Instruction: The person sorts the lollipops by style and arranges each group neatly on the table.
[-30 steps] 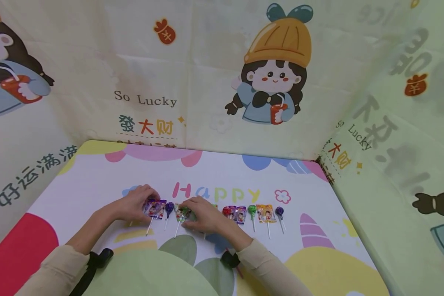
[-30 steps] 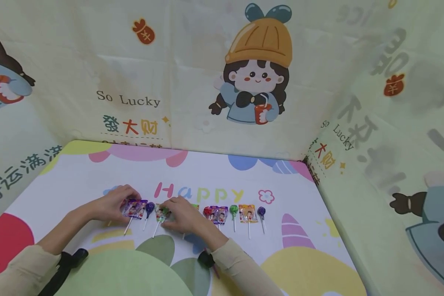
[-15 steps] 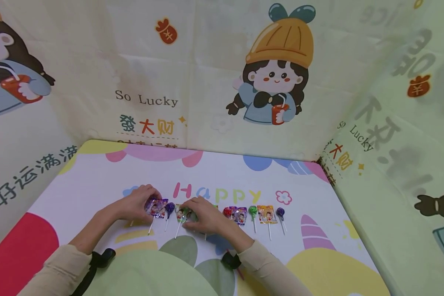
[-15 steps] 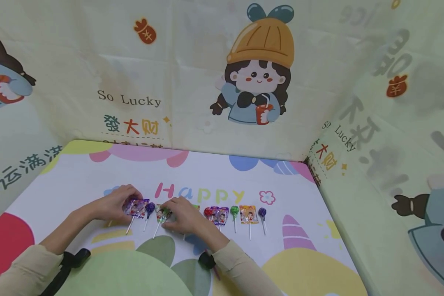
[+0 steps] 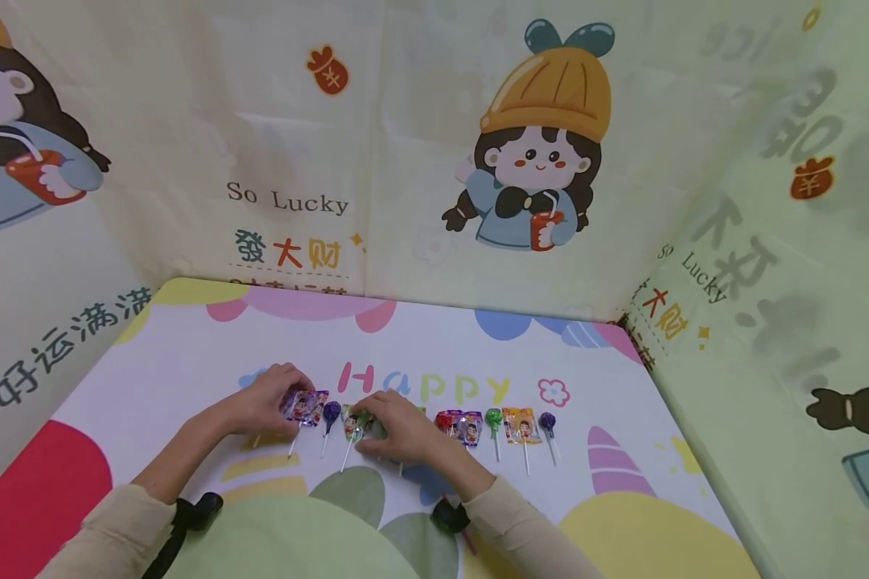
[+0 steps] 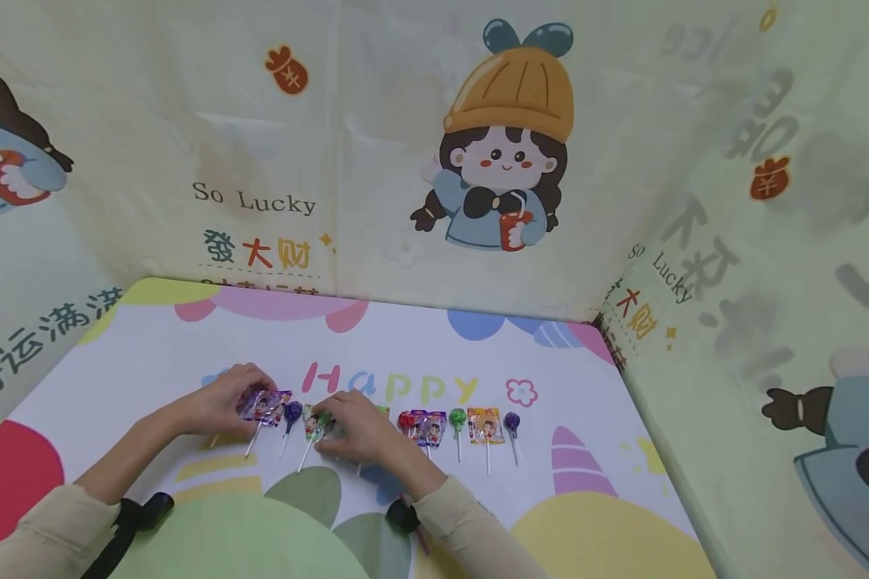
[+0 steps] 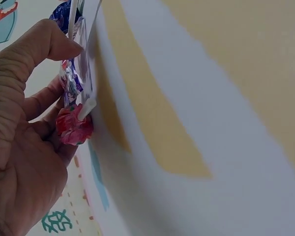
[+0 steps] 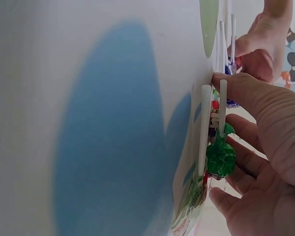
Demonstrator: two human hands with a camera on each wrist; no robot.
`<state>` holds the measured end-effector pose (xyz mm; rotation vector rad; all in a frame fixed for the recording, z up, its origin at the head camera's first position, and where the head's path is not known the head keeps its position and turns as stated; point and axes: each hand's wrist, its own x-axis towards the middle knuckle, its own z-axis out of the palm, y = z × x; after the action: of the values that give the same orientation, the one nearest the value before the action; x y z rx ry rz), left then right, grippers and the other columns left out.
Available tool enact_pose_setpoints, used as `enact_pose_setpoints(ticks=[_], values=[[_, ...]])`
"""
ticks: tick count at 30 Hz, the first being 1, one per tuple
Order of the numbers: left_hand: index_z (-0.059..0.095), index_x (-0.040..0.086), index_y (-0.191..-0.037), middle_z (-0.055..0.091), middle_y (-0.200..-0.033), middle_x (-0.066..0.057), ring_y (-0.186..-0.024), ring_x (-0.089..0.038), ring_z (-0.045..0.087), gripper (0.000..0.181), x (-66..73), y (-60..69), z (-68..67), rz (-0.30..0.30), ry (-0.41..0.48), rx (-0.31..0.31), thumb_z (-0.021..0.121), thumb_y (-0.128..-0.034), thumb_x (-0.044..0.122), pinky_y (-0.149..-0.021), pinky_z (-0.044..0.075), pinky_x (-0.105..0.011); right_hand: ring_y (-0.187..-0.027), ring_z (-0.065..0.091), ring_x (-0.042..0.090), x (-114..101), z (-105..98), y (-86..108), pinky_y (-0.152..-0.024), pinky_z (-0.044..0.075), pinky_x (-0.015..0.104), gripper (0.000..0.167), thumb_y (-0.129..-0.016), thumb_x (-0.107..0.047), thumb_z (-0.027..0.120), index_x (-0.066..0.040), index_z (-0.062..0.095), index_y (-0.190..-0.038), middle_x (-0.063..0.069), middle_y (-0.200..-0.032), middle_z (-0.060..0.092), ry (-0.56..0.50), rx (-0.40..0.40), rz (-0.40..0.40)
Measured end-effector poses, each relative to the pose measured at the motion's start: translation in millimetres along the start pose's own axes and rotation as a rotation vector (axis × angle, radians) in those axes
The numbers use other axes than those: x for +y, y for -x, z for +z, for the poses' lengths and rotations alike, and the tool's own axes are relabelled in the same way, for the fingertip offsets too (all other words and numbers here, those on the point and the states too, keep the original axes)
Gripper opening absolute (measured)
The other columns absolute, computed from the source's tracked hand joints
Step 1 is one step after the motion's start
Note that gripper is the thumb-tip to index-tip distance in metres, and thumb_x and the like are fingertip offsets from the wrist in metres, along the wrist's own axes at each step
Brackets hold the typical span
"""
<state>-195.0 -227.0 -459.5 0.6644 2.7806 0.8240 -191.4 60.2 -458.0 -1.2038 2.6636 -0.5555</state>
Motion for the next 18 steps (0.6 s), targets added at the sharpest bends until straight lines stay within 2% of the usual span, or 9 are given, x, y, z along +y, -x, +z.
enact_pose_setpoints(ticks=[7,18], values=[[0.063,0.007,-0.118,0.056,-0.119,-0.009,-0.112,-0.031,0.048,0.054,0.2,-3.8,-6.9,-0.006,-0.006,0.012,0.088,-0.0723,0.019,-0.099,0.044,-0.057,-0.128,0.054,0.014,-2,1,0.7,-0.110,0.044,0.027,0.050,-0.092,-0.032,0.078,-0.017,0.061,-0.137,-0.001,-0.137,0.062,-0.006,0.006,0.000],[0.061,0.004,-0.121,0.056,-0.121,-0.013,-0.114,-0.035,0.048,0.055,3.5,-29.6,-21.1,-0.014,-0.032,0.032,0.087,-0.0756,0.021,-0.103,0.041,-0.061,-0.127,0.054,0.014,-3,-1,0.3,-0.111,0.043,0.027,0.049,-0.092,-0.032,0.078,-0.017,0.062,-0.136,-0.001,-0.135,0.063,-0.014,0.013,-0.003]])
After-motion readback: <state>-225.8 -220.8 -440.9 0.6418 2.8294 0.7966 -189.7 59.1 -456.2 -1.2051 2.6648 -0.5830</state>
